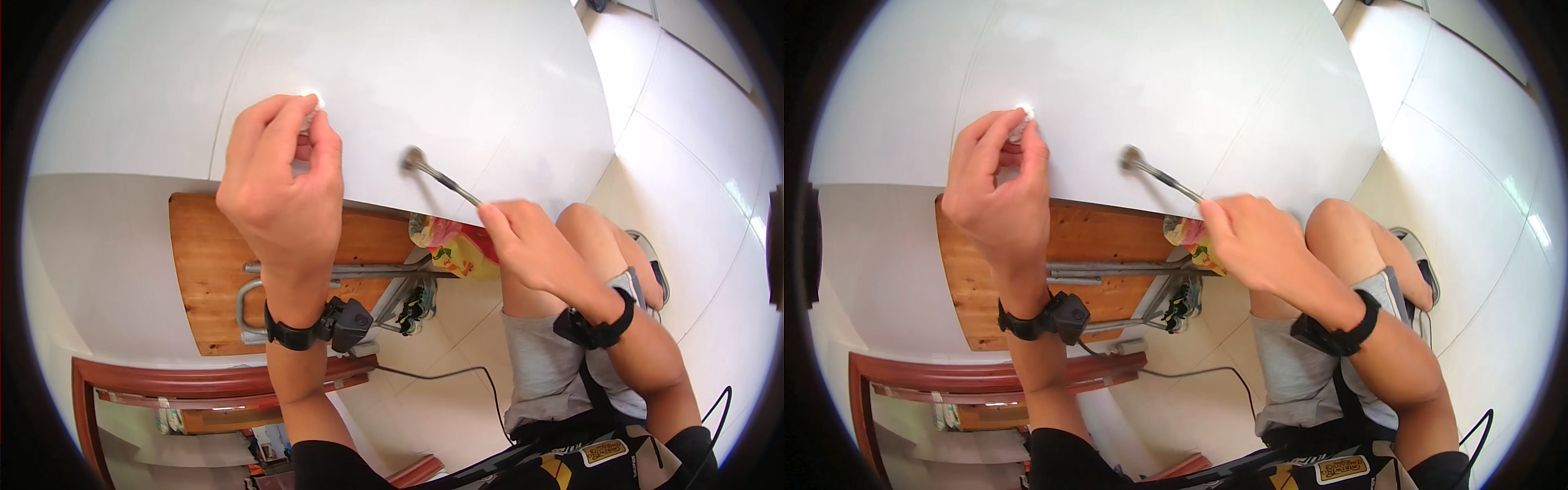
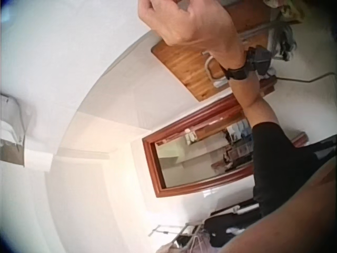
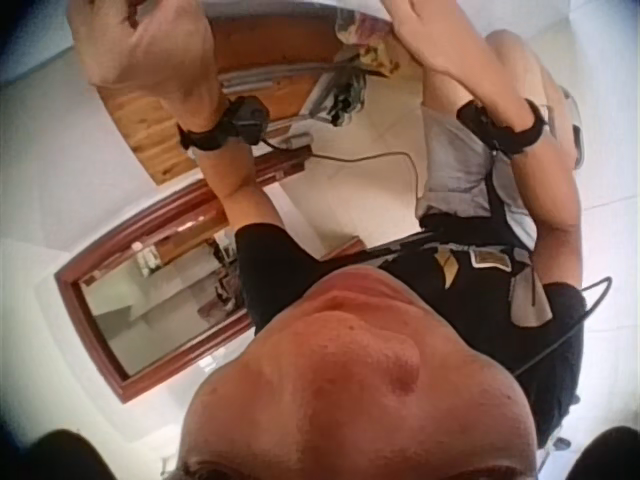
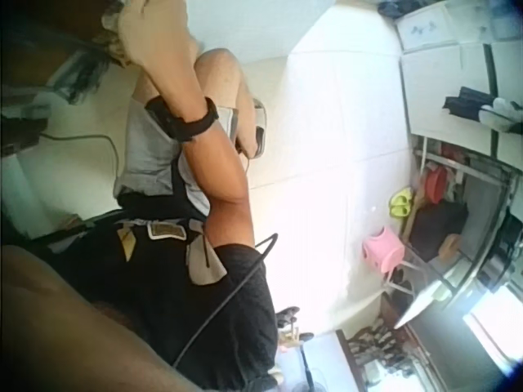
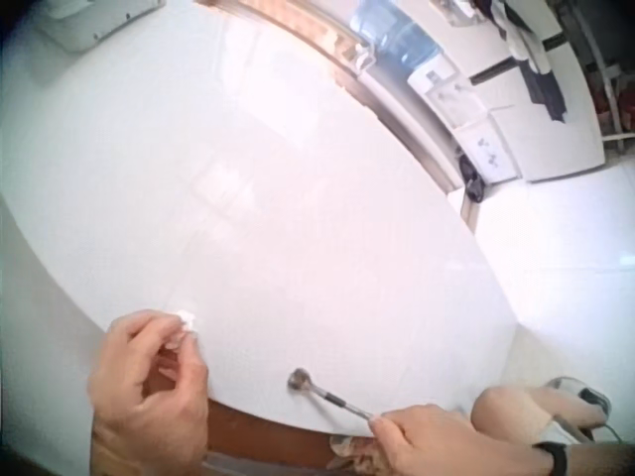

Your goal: Repairing or adjusting a screw on a white cabinet door using an allen key and a small piece of cotton.

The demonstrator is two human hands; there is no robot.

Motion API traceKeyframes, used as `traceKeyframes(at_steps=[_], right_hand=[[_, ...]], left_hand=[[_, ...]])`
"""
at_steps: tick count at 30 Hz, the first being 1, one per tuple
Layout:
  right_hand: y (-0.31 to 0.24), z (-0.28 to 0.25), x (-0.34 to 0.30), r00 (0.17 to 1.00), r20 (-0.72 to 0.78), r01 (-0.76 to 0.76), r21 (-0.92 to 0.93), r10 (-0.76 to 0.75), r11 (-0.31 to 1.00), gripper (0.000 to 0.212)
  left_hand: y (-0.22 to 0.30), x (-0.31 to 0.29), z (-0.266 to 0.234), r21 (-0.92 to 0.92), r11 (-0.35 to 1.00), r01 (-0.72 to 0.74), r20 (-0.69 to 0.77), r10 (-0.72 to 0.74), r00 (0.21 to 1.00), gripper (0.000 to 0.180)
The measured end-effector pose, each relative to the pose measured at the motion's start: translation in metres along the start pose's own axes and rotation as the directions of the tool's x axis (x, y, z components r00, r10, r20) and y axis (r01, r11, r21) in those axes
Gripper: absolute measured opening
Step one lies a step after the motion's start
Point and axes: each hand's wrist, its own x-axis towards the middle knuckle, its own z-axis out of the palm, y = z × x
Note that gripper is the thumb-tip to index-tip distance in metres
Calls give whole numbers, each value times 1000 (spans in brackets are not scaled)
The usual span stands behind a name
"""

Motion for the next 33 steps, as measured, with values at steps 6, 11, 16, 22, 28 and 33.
traceKeyframes(at_steps=[6,11,16,22,28,33], right_hand=[[-75,-19,29,991,49,118,79,-122,990,47],[-3,-14,14,998,-44,44,57,-42,997,49],[-45,-13,25,990,-44,136,116,-132,984,52],[-32,-24,32,995,31,94,146,-100,985,53],[-77,-32,34,992,33,110,188,-118,976,52],[-57,-41,40,988,15,145,205,-151,968,45]], left_hand=[[-9,16,-15,50,997,65,-8,-65,998,18],[-8,35,-32,4,983,185,14,-185,983,18],[-2,22,-9,-67,995,79,180,-66,981,20],[-3,40,-11,-157,946,282,165,-256,952,16],[-2,25,-6,-50,996,67,142,-59,988,14],[-2,15,-22,-10,998,59,218,-55,974,19]])
